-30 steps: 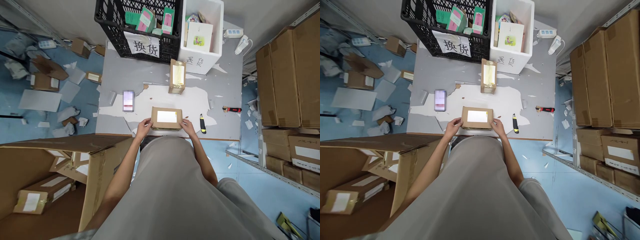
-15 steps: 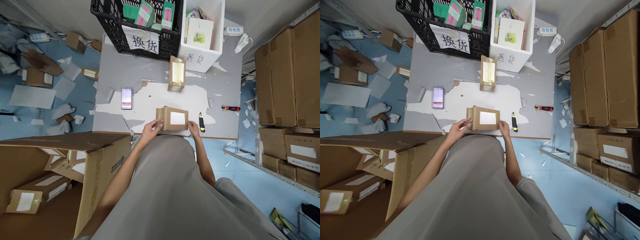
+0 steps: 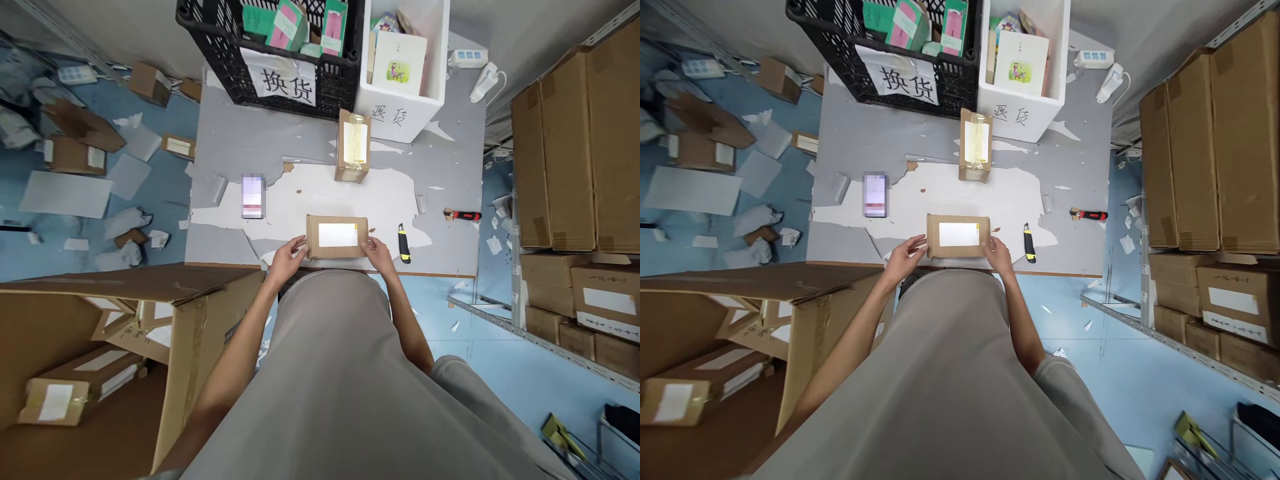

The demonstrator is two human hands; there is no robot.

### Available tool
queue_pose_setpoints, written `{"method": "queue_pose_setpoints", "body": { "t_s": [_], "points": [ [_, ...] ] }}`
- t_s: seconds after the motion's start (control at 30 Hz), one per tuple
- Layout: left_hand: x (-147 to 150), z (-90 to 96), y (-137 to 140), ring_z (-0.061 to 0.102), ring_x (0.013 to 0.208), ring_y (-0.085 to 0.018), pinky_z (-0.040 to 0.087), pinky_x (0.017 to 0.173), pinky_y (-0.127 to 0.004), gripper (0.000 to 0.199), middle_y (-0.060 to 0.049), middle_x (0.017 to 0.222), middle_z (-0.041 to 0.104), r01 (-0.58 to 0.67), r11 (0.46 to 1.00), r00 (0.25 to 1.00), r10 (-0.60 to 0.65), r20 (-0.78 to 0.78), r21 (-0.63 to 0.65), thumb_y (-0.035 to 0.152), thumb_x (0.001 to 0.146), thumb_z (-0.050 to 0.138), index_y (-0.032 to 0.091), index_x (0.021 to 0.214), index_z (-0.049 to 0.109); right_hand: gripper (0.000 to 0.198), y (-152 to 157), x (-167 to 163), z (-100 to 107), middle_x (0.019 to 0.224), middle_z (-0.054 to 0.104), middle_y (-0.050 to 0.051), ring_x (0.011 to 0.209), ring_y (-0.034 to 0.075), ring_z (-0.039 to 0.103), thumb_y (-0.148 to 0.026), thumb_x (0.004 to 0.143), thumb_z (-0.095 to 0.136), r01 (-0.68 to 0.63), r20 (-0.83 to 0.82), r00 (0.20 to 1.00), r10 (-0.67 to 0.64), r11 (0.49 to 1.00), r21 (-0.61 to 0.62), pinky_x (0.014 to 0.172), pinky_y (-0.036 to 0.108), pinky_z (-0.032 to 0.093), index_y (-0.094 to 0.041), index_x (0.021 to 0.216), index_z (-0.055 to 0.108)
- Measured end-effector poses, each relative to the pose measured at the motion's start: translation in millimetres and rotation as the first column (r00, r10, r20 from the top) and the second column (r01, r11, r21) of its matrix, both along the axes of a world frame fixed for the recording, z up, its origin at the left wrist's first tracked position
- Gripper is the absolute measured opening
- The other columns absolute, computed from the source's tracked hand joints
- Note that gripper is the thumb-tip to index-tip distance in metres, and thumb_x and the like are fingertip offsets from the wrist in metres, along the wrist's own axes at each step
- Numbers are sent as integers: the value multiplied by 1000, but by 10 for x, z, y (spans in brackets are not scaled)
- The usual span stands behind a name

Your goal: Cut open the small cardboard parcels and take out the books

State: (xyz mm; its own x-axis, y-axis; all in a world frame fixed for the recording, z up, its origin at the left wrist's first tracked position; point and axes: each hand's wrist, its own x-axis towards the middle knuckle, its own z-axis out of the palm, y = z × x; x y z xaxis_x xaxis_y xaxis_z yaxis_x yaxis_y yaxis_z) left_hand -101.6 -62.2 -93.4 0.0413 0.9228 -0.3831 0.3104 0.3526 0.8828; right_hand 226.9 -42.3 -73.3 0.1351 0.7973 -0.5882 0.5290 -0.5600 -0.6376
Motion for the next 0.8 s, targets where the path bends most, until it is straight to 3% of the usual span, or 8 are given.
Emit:
{"method": "queue_pose_setpoints", "body": {
  "t_s": [0.1, 0.2, 0.33, 0.47, 0.57, 0.67, 0.8],
  "points": [
    [-131, -223, -56, 75, 145, -40, 58, 128, -57, 72, -19, 159, 76, -29, 996, 998, 25, -57, -82, 64, 97, 73, 17, 153, 76, 47, -10, -243, 243, 151, 78, 20, 146, 37, 73, -40, 111, 70, -262, 119, 959, 258, 965, 15, 125, 50, 57, -17, 151, 74],
    [-248, -342, -106, 75, 145, -39, 57, 129, -56, 66, -19, 160, 76, -142, 984, 984, 129, -123, -110, 58, 99, 71, 17, 151, 78, 45, -76, -542, 476, 146, 77, 22, 145, 41, 71, -46, 112, 71, -469, 130, 881, 454, 873, 133, 127, 54, 56, -18, 146, 78],
    [-410, -405, -93, 68, 155, -38, 53, 133, -55, 59, -20, 157, 77, -271, 952, 957, 250, -148, -142, 52, 99, 69, 15, 143, 81, 56, -220, -1026, 650, 170, 64, 20, 157, 45, 63, -52, 111, 73, -579, 3, 791, 612, 747, 325, 133, 60, 52, -22, 157, 73],
    [-488, -418, -44, 69, 151, -36, 54, 131, -57, 60, -18, 150, 81, -294, 936, 953, 274, -126, -194, 57, 97, 71, 16, 141, 80, 69, -300, -1309, 664, 184, 52, 18, 168, 46, 54, -47, 108, 75, -624, -46, 731, 680, 695, 358, 136, 62, 49, -23, 171, 60],
    [-457, -407, -36, 73, 146, -36, 56, 129, -58, 63, -19, 149, 81, -293, 932, 955, 275, -111, -212, 57, 96, 72, 15, 143, 78, 75, -244, -1170, 603, 178, 58, 19, 162, 45, 60, -49, 110, 72, -585, -43, 768, 639, 728, 357, 133, 58, 53, -21, 177, 53],
    [-342, -376, -31, 75, 143, -36, 56, 129, -57, 62, -22, 151, 80, -288, 928, 958, 278, -73, -236, 51, 95, 75, 13, 144, 76, 69, -98, -802, 466, 164, 70, 21, 148, 44, 70, -52, 112, 68, -489, -1, 858, 513, 818, 301, 126, 55, 58, -21, 172, 59],
    [-115, -285, 15, 77, 140, -38, 62, 123, -55, 67, -22, 155, 78, -214, 947, 974, 226, 25, -239, 53, 91, 81, 15, 145, 74, 51, 94, -288, 186, 134, 82, 19, 123, 41, 79, -47, 110, 68, -311, 77, 950, 304, 944, 112, 113, 54, 64, -20, 153, 71]
  ]
}}
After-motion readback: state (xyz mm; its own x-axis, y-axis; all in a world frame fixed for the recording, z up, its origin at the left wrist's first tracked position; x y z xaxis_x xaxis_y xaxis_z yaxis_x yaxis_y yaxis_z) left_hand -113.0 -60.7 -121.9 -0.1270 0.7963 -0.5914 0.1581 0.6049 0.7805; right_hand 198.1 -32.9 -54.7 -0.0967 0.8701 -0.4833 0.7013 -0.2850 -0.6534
